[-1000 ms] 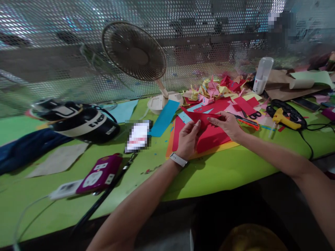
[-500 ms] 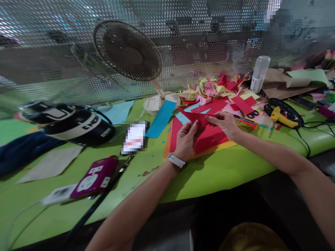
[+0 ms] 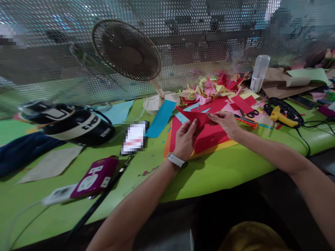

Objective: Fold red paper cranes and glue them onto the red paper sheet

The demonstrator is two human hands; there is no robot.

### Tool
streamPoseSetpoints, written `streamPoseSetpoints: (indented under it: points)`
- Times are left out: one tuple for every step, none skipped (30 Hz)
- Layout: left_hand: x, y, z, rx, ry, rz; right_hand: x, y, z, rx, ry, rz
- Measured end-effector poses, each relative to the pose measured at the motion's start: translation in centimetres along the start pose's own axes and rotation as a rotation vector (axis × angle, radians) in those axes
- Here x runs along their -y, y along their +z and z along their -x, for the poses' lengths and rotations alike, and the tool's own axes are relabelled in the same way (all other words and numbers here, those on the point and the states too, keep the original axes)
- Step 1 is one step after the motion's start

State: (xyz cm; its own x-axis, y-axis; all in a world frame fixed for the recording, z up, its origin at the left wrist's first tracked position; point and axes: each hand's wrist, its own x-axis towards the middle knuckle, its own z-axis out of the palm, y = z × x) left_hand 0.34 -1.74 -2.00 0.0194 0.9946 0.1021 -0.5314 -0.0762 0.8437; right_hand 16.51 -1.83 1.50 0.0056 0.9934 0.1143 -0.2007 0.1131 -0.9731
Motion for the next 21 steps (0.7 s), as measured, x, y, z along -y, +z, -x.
streamPoseSetpoints:
  points:
    - [-0.1,0.0,0.0,0.002,0.000,0.005,0.1,0.0,0.0,0.004,-0.001,-0.006]
    - [-0.1,0.1,0.0,0.003,0.000,0.013,0.1,0.0,0.0,0.012,-0.004,-0.012]
    - [-0.1,0.1,0.0,0.002,0.002,0.022,0.2,0.0,0.0,0.019,-0.006,-0.019]
    - [-0.2,0.2,0.0,0.001,0.006,0.029,0.2,-0.1,0.0,0.027,-0.008,-0.025]
    - [-0.1,0.2,0.0,-0.001,0.011,0.033,0.3,-0.1,0.0,0.033,-0.009,-0.028]
    - [-0.1,0.3,0.0,-0.003,0.017,0.032,0.3,-0.1,0.0,0.035,-0.006,-0.027]
    - [-0.1,0.3,0.0,-0.004,0.023,0.028,0.3,-0.2,0.0,0.031,-0.003,-0.025]
    - [0.0,0.3,0.0,-0.004,0.027,0.021,0.3,-0.2,0.0,0.025,-0.001,-0.021]
    - [0.1,0.3,0.0,-0.003,0.027,0.014,0.3,-0.3,0.0,0.015,-0.002,-0.018]
    - [0.2,0.2,0.0,-0.004,0.024,0.009,0.3,-0.4,0.0,0.005,-0.006,-0.017]
    - [0.2,0.2,0.0,-0.007,0.021,0.006,0.3,-0.4,0.0,-0.002,-0.011,-0.017]
    - [0.3,0.2,-0.1,-0.011,0.020,0.004,0.3,-0.5,0.0,-0.005,-0.018,-0.009]
    - [0.3,0.1,-0.1,-0.018,0.022,0.002,0.3,-0.5,0.0,-0.002,-0.026,0.004]
    - [0.4,0.1,-0.2,-0.026,0.029,0.000,0.3,-0.4,0.1,0.005,-0.030,0.021]
    - [0.5,0.1,-0.2,-0.033,0.037,-0.003,0.3,-0.4,0.2,0.019,-0.031,0.042]
    - [0.5,0.1,-0.2,-0.037,0.047,-0.008,0.2,-0.3,0.3,0.040,-0.026,0.060]
    - [0.6,0.1,-0.2,-0.039,0.056,-0.016,0.1,-0.1,0.5,0.062,-0.016,0.070]
    - [0.7,0.2,-0.2,-0.038,0.063,-0.027,-0.1,0.0,0.6,0.085,-0.002,0.069]
    - [0.7,0.3,-0.1,-0.036,0.070,-0.038,-0.3,0.2,0.7,0.104,0.010,0.061]
    - [0.8,0.4,0.0,-0.037,0.079,-0.050,-0.5,0.4,0.8,0.119,0.017,0.053]
    - [0.9,0.4,0.1,-0.038,0.084,-0.060,-0.8,0.5,0.9,0.131,0.020,0.048]
